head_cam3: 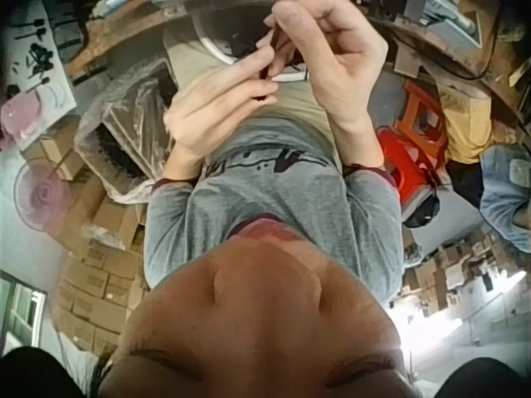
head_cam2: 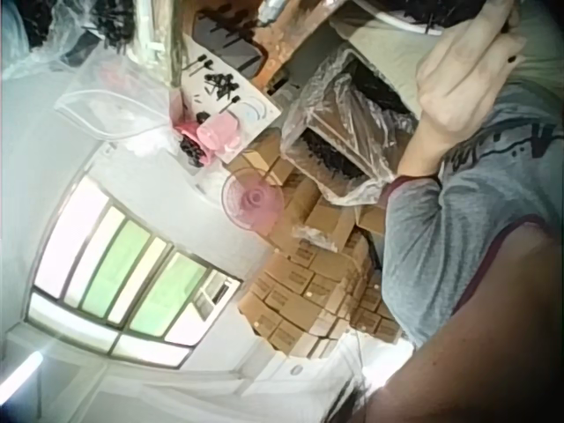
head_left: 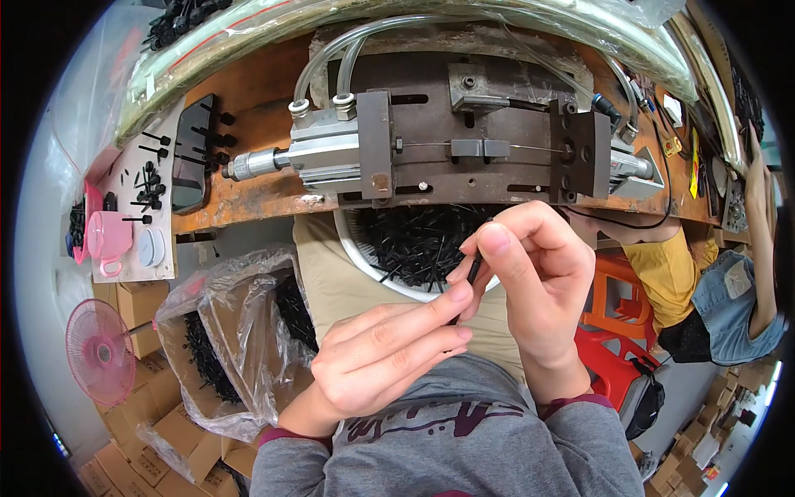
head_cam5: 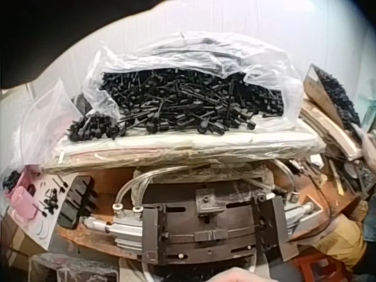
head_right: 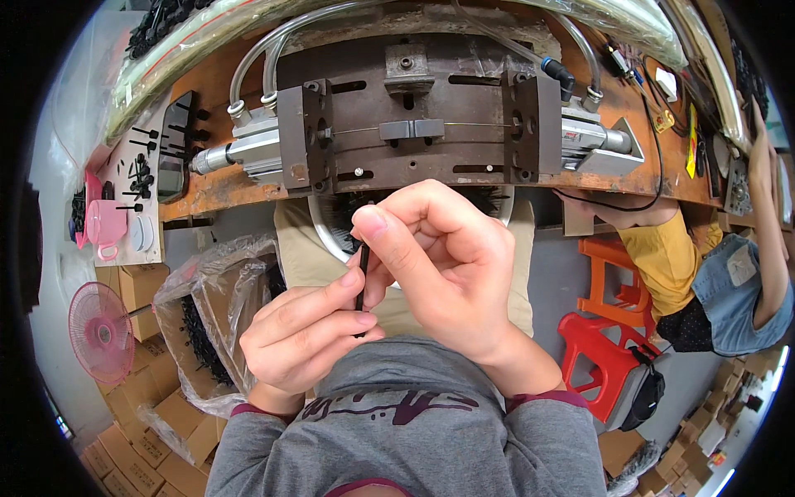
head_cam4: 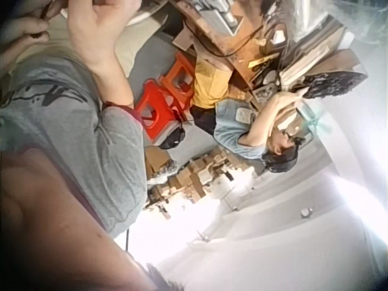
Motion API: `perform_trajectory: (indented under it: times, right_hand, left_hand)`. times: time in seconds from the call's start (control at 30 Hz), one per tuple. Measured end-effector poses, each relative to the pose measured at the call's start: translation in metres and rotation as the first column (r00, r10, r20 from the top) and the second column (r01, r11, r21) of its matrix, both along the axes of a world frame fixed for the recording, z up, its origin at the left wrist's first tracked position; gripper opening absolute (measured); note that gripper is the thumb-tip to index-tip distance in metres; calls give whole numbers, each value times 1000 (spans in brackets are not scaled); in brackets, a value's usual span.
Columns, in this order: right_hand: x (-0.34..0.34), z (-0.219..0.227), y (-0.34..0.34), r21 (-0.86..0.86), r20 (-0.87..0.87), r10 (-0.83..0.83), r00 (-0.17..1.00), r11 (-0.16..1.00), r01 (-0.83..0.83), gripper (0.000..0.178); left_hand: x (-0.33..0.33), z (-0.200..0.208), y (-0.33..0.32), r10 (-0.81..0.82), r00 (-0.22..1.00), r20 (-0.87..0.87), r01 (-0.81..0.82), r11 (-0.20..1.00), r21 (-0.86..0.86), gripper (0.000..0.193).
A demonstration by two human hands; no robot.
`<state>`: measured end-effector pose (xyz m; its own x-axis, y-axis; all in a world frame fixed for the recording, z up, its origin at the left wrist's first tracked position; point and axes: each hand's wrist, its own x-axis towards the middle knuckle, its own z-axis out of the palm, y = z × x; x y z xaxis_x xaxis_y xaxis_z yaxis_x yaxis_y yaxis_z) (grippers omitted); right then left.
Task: Assembling small black plastic parts using a pneumatic machine at a workbench.
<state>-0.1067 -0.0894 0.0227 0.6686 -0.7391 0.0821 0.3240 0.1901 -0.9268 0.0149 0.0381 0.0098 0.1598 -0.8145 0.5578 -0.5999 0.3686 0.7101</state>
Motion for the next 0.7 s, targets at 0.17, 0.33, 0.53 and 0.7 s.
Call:
perform_trajectory:
  times: [0.17, 0.33, 0.53, 0.7]
  right_hand:
    - [-1, 1, 0, 3, -1, 1, 1000, 1000, -1, 8]
    - [-2, -1, -2, 120, 17, 40, 999, 992, -42, 13]
    - [-6, 3, -14, 272, 15, 148, 989, 951, -146, 16]
    - [-7, 0, -13, 198, -22, 117, 993, 974, -111, 15]
  left_hand:
    - [0, 0, 0, 0, 1000, 15, 0, 1000, 9, 35]
    - [1, -2, 0, -12, 999, -44, 12, 1000, 12, 33]
    - [2, -8, 4, -59, 972, -226, 67, 997, 26, 30]
    - [4, -9, 3, -82, 958, -273, 88, 996, 10, 30]
